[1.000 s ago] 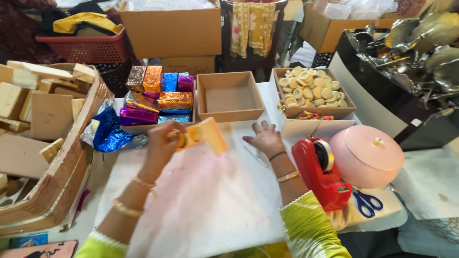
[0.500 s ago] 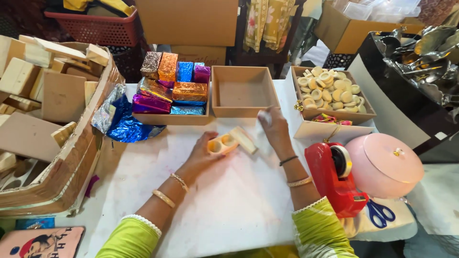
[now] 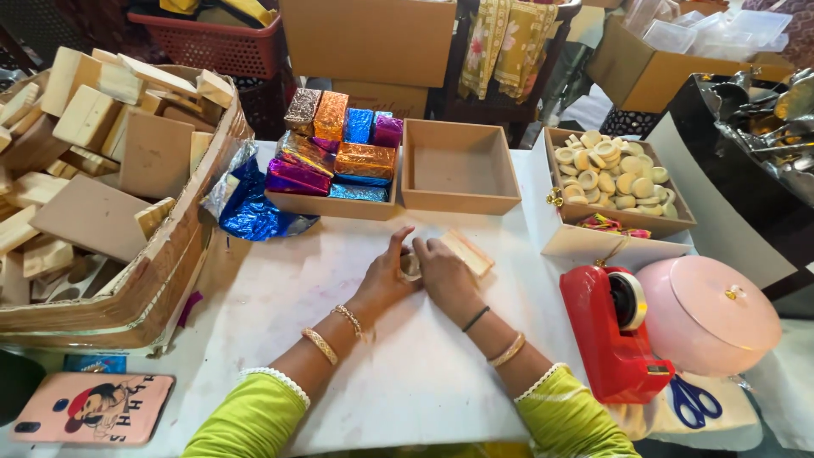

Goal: Wrapping rectangular bars (likely soap or craft blocks) in metallic foil and decorative purple paper, then sealing them with tape.

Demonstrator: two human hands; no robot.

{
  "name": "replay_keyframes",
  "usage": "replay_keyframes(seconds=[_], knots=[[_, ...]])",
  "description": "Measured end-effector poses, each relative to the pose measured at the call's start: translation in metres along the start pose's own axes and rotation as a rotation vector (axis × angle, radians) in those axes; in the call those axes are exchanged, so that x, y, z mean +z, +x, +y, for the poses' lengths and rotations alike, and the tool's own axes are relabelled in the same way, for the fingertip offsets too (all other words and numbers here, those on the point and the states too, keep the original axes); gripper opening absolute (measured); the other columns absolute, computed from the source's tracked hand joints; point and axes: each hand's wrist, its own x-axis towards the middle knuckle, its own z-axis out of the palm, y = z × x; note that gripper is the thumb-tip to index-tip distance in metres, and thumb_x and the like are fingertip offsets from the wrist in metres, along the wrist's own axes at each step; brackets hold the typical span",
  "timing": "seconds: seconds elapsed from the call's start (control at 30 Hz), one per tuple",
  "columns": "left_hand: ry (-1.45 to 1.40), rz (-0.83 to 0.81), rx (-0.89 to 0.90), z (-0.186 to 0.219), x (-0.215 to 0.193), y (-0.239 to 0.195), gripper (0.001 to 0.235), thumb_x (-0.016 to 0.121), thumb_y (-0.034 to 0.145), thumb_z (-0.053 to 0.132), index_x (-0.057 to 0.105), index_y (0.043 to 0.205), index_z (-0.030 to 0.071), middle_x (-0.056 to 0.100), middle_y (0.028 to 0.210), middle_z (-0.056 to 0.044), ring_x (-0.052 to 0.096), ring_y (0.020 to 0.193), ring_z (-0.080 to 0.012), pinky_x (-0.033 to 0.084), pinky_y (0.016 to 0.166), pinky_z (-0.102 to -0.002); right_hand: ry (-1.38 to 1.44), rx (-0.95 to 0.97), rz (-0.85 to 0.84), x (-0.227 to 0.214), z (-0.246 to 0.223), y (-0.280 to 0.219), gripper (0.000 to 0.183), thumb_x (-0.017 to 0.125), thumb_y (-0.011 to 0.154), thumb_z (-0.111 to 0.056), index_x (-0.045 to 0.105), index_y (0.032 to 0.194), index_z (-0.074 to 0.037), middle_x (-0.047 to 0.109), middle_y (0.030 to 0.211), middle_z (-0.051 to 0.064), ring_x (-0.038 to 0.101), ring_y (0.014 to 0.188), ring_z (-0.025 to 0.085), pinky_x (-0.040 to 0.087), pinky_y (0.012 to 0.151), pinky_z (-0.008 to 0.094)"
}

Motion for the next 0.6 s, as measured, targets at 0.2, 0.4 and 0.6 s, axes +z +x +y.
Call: replay_keyframes(seconds=[0.2, 0.4, 0.6], knots=[[-0.073, 0.007, 0.119, 0.0, -0.001, -0.001, 0.109, 0.094, 0.066, 0.021, 0.028, 0.152, 0.025, 0.069, 0.122, -0.018, 0.072, 0.107, -0.036, 0.059, 0.09, -0.042, 0.464, 0.145, 0.09, 0.012, 0.032, 0.006, 0.014, 0.06, 0.104, -0.014, 0.061, 0.114, -0.006, 0.068, 0.097, 0.021, 0.068, 0.095, 0.042, 0.054, 0.08, 0.05], [-0.045, 0.073, 0.058, -0.022, 0.01, 0.003, 0.098, 0.078, 0.082, 0.009, 0.022, 0.161, 0.026, 0.071, 0.114, -0.019, 0.073, 0.099, -0.0355, 0.06, 0.085, -0.042, 0.408, -0.133, 0.249, 0.02, 0.0, 0.001, 0.026, 0.063, 0.087, -0.009, 0.06, 0.112, -0.005, 0.068, 0.102, 0.02, 0.064, 0.098, 0.041, 0.048, 0.083, 0.051], [-0.112, 0.085, 0.153, 0.004, -0.003, -0.002, 0.103, 0.079, 0.076, 0.003, 0.019, 0.156, 0.026, 0.067, 0.123, -0.021, 0.071, 0.1, -0.0368, 0.059, 0.082, -0.043, 0.458, -0.162, 0.112, 0.003, -0.009, -0.006, 0.019, 0.06, 0.092, -0.006, 0.055, 0.11, -0.003, 0.067, 0.101, 0.019, 0.064, 0.104, 0.039, 0.048, 0.087, 0.049]])
